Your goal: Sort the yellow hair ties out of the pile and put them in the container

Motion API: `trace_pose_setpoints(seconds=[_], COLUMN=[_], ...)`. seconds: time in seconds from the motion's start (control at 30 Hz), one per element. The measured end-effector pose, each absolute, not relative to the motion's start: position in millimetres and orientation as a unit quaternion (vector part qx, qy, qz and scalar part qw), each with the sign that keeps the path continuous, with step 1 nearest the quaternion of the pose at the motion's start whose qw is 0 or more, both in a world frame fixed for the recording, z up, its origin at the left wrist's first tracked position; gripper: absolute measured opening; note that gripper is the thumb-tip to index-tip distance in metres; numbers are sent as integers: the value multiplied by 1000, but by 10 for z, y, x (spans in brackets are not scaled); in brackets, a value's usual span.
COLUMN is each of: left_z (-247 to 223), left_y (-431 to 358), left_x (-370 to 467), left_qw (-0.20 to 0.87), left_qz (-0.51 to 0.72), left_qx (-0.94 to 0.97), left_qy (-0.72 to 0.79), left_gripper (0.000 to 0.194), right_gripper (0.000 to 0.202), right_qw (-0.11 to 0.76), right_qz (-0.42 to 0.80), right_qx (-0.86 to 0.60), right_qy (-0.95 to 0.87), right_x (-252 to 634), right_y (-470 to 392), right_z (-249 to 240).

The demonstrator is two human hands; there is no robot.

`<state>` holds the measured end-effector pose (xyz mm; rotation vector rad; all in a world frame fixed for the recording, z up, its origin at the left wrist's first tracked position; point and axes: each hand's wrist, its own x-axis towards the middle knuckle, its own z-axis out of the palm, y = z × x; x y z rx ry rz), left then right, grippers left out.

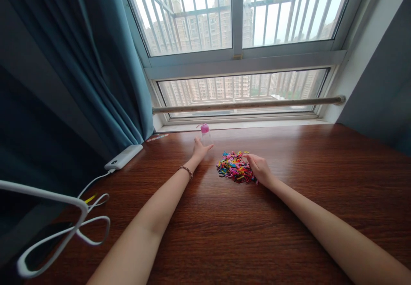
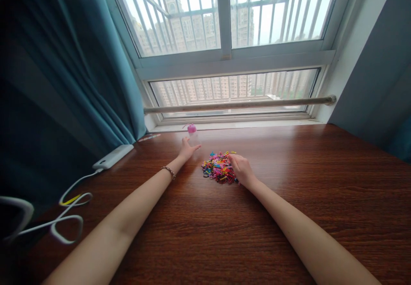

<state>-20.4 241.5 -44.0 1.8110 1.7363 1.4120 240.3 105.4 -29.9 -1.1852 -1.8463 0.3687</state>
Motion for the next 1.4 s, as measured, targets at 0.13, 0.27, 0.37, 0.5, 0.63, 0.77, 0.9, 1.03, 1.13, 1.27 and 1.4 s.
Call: trace_pose_setpoints(seconds=[0.13, 0.27, 0.37, 0.5, 0.63, 0.77, 0.9, 1.03, 1.13, 1.27, 1.4], left_z=[-383, -282, -210, -175, -196, -194, -146, -110, -99, -84, -106], left_y=[2366, 1932, 1473, 1063, 977, 976, 956, 949, 942, 905, 896], left_x=[-156, -9, 117, 225, 261, 243, 225, 225, 232, 242, 235], left_qw=[149, 142, 92, 30, -40, -67, -68, -69, -62, 35, 210], left_qz=[495, 511, 489, 455, 430, 414, 416, 412, 411, 409, 423], left_qx=[619, 645, 727, 778, 787, 803, 815, 816, 817, 826, 792], left_qy=[591, 550, 474, 433, 440, 423, 398, 398, 399, 386, 388], left_gripper=[52, 44, 45, 42, 37, 34, 38, 40, 41, 40, 44], right_gripper=[50, 45, 47, 49, 52, 55, 54, 52, 51, 42, 39], right_qw=[463, 524, 566, 528, 447, 427, 425, 441, 454, 477, 536], right_qz=[150, 163, 208, 255, 244, 300, 316, 293, 262, 238, 321], right_qx=[-482, -488, -465, -465, -550, -571, -545, -544, -547, -511, -403], right_qy=[-729, -679, -648, -664, -661, -634, -650, -651, -653, -674, -668], right_x=[2426, 2426, 2385, 2310, 2298, 2351, 2397, 2408, 2405, 2402, 2412], right_y=[1067, 1069, 1026, 940, 931, 987, 1006, 992, 985, 965, 940], right_z=[-263, -174, -63, 67, 103, 94, 98, 82, 58, 90, 171])
